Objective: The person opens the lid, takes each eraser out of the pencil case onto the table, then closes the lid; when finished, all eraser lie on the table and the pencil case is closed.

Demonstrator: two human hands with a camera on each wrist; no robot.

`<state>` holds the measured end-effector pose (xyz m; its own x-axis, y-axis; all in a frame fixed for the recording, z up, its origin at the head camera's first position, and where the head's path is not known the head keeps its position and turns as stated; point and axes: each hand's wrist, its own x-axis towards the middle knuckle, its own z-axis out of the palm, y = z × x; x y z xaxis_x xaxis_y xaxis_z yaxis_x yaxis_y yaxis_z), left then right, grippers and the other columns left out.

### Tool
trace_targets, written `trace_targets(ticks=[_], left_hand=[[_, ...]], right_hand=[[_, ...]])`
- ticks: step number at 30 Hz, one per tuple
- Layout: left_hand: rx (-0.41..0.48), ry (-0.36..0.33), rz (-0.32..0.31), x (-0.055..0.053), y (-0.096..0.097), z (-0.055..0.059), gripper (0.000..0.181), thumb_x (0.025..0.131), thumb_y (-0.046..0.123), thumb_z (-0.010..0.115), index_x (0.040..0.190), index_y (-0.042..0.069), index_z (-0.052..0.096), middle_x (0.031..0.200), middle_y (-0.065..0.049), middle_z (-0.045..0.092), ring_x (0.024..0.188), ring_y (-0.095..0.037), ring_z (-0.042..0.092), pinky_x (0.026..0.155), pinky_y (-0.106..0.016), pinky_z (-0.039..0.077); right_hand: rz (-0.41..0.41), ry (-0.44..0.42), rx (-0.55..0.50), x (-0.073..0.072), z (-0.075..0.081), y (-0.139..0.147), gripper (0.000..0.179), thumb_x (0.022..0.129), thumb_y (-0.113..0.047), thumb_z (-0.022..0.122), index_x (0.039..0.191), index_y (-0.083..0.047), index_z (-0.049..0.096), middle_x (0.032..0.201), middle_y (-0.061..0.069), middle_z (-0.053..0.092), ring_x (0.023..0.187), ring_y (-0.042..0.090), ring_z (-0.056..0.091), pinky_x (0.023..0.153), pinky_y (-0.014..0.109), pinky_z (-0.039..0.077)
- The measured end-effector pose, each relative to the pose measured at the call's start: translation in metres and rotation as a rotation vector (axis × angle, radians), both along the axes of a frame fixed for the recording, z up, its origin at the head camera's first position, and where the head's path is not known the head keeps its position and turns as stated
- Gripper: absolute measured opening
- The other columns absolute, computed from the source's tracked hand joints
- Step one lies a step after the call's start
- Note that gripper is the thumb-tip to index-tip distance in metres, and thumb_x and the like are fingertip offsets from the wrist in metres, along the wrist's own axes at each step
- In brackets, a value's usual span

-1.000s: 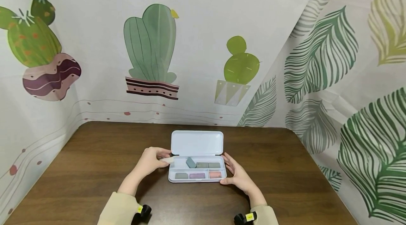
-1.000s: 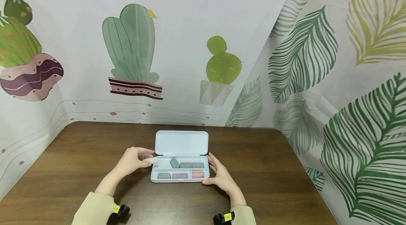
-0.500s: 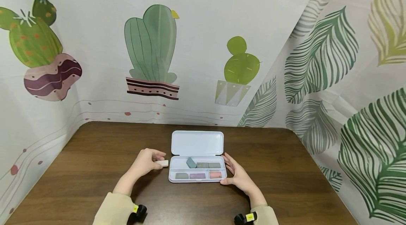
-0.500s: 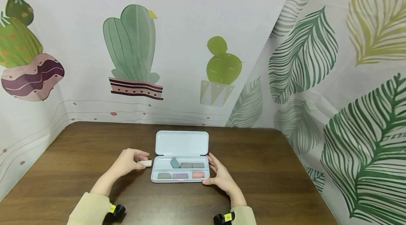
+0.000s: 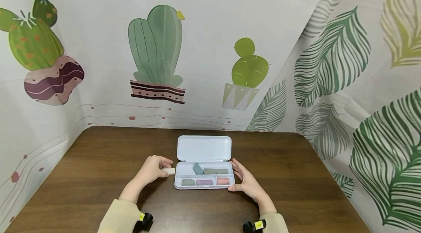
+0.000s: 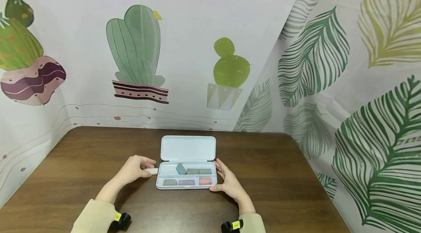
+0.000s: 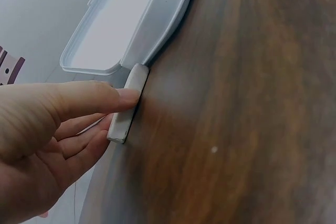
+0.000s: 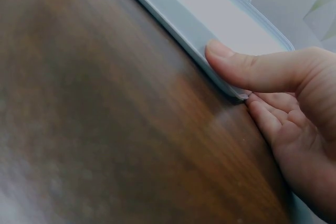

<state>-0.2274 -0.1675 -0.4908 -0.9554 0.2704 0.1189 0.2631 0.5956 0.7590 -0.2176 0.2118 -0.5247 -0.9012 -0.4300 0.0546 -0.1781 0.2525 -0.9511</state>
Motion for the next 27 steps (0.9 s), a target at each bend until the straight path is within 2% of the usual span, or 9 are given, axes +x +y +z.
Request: trace_targets(ticks=[11, 19, 24, 27], left_hand=[[-0.011, 0.017, -0.012, 0.0, 0.001, -0.003, 0.041, 0.064, -0.006, 0.081, 0.103, -0.007, 0.071, 0.09, -0.012, 0.075, 0.083, -0.024, 0.071, 0.075, -0.035, 0.057], [0.0, 0.095, 0.061, -0.001, 0.003, 0.001, 0.037, 0.071, -0.003, 0.079, 0.107, 0.0, 0.071, 0.097, -0.01, 0.074, 0.09, -0.026, 0.068, 0.084, -0.042, 0.054], [0.059, 0.136, 0.023, -0.003, 0.01, 0.004, 0.035, 0.075, 0.0, 0.079, 0.108, 0.0, 0.071, 0.099, -0.011, 0.074, 0.091, -0.027, 0.069, 0.084, -0.041, 0.055], [0.099, 0.128, -0.007, -0.004, 0.018, 0.005, 0.035, 0.077, 0.002, 0.079, 0.11, 0.0, 0.07, 0.101, -0.012, 0.074, 0.093, -0.028, 0.07, 0.084, -0.039, 0.056]], right_hand=[[0.01, 0.01, -0.009, 0.0, -0.001, -0.001, 0.107, 0.073, -0.005, 0.083, 0.153, 0.007, 0.013, 0.155, 0.03, 0.027, 0.144, 0.044, 0.024, 0.103, 0.005, 0.029], [0.013, 0.013, -0.01, 0.0, -0.002, 0.0, 0.106, 0.073, -0.005, 0.083, 0.152, 0.008, 0.013, 0.155, 0.03, 0.027, 0.144, 0.044, 0.024, 0.103, 0.005, 0.029], [0.01, 0.013, -0.003, 0.0, -0.001, 0.0, 0.106, 0.074, -0.004, 0.083, 0.152, 0.008, 0.013, 0.155, 0.029, 0.026, 0.144, 0.044, 0.023, 0.103, 0.004, 0.028], [0.011, 0.015, -0.002, 0.0, -0.001, 0.001, 0.106, 0.074, -0.004, 0.083, 0.153, 0.007, 0.013, 0.156, 0.029, 0.026, 0.144, 0.044, 0.023, 0.103, 0.004, 0.029]])
